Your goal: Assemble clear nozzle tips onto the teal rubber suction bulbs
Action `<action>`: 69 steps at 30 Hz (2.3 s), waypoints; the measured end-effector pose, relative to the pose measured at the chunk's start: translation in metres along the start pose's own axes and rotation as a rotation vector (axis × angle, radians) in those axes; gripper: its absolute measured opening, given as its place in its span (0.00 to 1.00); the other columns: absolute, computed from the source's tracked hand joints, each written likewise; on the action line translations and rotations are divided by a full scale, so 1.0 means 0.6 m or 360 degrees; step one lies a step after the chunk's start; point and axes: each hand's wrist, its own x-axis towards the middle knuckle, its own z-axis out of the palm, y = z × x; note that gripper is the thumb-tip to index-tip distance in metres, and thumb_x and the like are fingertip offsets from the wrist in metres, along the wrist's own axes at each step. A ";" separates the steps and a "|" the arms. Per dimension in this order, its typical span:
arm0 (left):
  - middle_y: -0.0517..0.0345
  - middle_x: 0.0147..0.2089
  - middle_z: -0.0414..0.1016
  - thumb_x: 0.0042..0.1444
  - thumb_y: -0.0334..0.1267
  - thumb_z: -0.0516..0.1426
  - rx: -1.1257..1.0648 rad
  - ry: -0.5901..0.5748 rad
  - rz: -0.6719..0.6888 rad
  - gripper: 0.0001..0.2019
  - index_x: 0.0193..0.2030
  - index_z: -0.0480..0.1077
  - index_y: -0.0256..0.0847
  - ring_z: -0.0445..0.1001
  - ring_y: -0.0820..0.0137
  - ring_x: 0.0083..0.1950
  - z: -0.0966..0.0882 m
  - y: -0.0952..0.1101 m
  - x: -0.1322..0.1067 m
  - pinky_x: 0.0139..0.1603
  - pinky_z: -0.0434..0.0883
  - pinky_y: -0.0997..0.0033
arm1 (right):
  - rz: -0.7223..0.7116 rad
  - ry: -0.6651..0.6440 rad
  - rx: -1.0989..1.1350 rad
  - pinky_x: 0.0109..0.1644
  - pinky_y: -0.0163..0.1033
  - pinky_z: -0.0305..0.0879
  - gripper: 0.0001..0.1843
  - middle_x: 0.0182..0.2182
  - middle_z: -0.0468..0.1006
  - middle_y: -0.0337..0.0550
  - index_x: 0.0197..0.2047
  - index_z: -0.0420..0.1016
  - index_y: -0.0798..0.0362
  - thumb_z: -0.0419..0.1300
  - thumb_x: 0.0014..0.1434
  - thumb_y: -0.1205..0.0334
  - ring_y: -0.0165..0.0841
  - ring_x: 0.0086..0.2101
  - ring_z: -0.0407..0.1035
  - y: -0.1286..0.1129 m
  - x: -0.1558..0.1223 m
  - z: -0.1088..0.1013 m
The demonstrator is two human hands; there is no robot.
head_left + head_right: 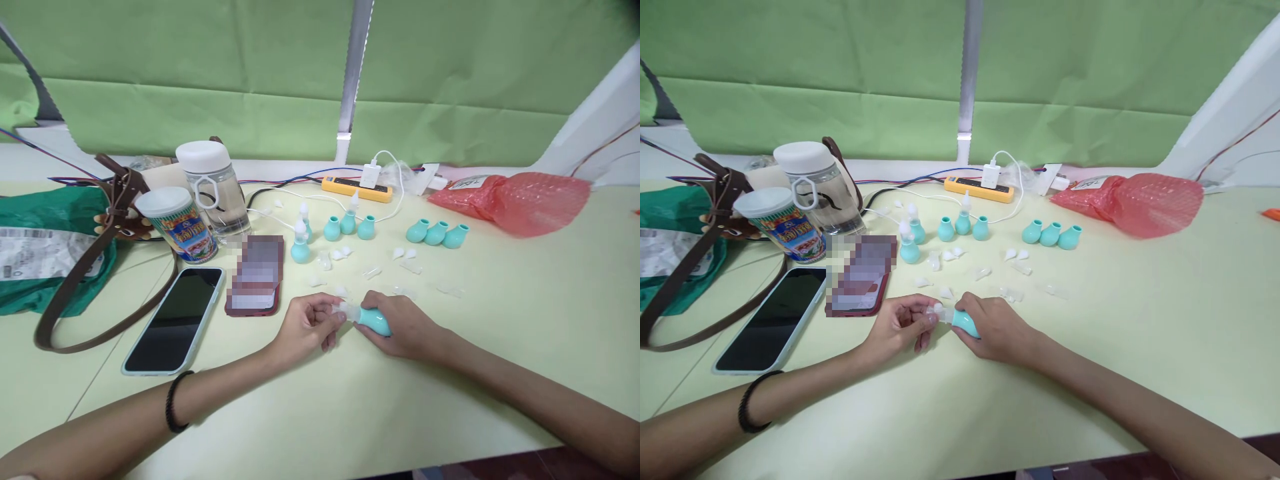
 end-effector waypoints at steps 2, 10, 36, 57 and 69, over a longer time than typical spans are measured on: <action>0.64 0.15 0.63 0.47 0.39 0.58 -0.0038 -0.0023 -0.0056 0.12 0.34 0.66 0.32 0.63 0.77 0.13 0.001 0.002 0.000 0.12 0.60 0.79 | -0.0110 0.0020 -0.0097 0.20 0.34 0.50 0.08 0.27 0.69 0.42 0.38 0.53 0.53 0.49 0.53 0.64 0.31 0.20 0.64 0.001 -0.001 0.005; 0.59 0.19 0.69 0.44 0.37 0.60 -0.0297 -0.0113 -0.0088 0.14 0.35 0.65 0.30 0.70 0.73 0.17 0.004 0.009 0.001 0.18 0.69 0.74 | 0.0256 0.0066 0.0378 0.23 0.32 0.56 0.14 0.26 0.67 0.38 0.36 0.52 0.51 0.55 0.48 0.62 0.28 0.22 0.62 -0.014 0.006 -0.001; 0.58 0.23 0.70 0.45 0.37 0.59 -0.0264 -0.0265 0.0051 0.13 0.38 0.65 0.34 0.71 0.73 0.23 0.004 0.004 -0.001 0.25 0.69 0.72 | 0.0838 -0.0671 0.2089 0.15 0.26 0.49 0.18 0.26 0.67 0.34 0.34 0.53 0.50 0.60 0.45 0.62 0.19 0.17 0.54 -0.009 0.026 -0.022; 0.61 0.23 0.65 0.55 0.39 0.50 -0.0156 -0.0217 0.0024 0.06 0.37 0.59 0.40 0.62 0.75 0.24 0.009 0.015 -0.012 0.26 0.57 0.74 | 0.0504 0.0315 -0.0115 0.46 0.50 0.56 0.31 0.51 0.59 0.52 0.56 0.49 0.55 0.53 0.51 0.55 0.45 0.46 0.54 0.141 0.058 -0.024; 0.61 0.24 0.66 0.51 0.37 0.53 -0.0265 -0.0034 0.0020 0.06 0.33 0.59 0.39 0.65 0.75 0.23 0.006 0.013 -0.009 0.26 0.62 0.73 | 0.1054 0.0130 -0.0297 0.41 0.58 0.50 0.29 0.39 0.68 0.57 0.45 0.61 0.59 0.48 0.50 0.44 0.52 0.44 0.56 0.195 0.162 0.008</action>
